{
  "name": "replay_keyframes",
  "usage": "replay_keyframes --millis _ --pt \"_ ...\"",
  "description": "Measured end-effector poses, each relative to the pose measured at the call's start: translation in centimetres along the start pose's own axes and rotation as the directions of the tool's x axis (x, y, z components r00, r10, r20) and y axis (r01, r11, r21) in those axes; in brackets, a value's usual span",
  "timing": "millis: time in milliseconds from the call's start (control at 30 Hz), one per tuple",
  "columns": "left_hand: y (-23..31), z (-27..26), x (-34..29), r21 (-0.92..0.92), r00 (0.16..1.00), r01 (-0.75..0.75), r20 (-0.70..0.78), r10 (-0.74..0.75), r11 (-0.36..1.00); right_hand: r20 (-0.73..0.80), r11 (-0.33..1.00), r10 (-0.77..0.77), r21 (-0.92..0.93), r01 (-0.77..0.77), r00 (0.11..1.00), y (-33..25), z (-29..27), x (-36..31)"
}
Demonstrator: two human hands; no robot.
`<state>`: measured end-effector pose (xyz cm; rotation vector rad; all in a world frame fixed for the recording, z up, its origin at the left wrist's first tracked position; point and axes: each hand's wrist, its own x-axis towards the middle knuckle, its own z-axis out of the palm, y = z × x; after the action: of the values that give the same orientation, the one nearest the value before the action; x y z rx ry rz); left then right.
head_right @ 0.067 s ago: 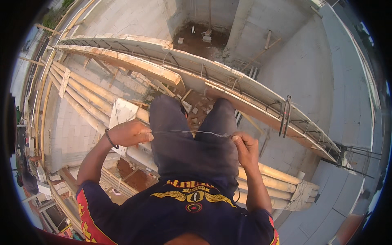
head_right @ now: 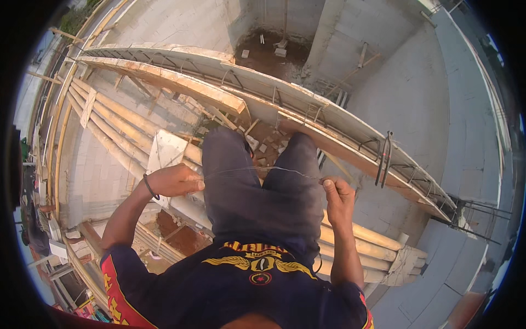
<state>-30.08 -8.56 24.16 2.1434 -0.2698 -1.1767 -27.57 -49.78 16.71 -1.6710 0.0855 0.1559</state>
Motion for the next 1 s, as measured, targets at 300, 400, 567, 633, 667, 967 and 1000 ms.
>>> replay_keyframes --millis 300,400,567,633,667,967,1000 --pt "-2.8 0.3 -5.9 0.309 0.748 0.128 -0.654 0.113 0.943 0.060 0.993 0.113 0.039 -0.116 0.992 -0.1 -1.9 1.6" --pt "-1.0 -3.4 -6.5 0.536 0.415 0.316 -0.820 0.394 0.783 0.135 0.996 0.093 -0.019 -0.091 0.986 -1.6 -1.1 1.7" --pt "1.3 -12.8 -6.5 0.673 0.067 0.355 -0.711 0.700 0.649 0.317 0.992 -0.074 -0.072 0.102 0.945 -4.7 -1.4 1.3" --pt "1.9 -16.5 -5.0 0.765 -0.044 0.282 -0.592 0.804 0.579 0.346 0.972 -0.190 -0.063 0.225 0.919 -5.8 -1.7 1.1" --pt "2.2 -18.4 -4.1 0.807 -0.105 0.260 -0.523 0.846 0.531 0.365 0.942 -0.243 -0.133 0.308 0.899 -6.5 -2.0 1.1" --pt "2.0 -30.8 12.1 0.822 -0.197 0.157 -0.517 0.833 0.548 0.227 0.384 -0.588 -0.766 0.515 0.776 -10.6 0.1 0.0" --pt "1.5 -30.9 14.5 0.780 -0.169 0.116 -0.595 0.786 0.615 0.186 0.374 -0.643 -0.770 0.517 0.743 -10.8 0.9 0.2"
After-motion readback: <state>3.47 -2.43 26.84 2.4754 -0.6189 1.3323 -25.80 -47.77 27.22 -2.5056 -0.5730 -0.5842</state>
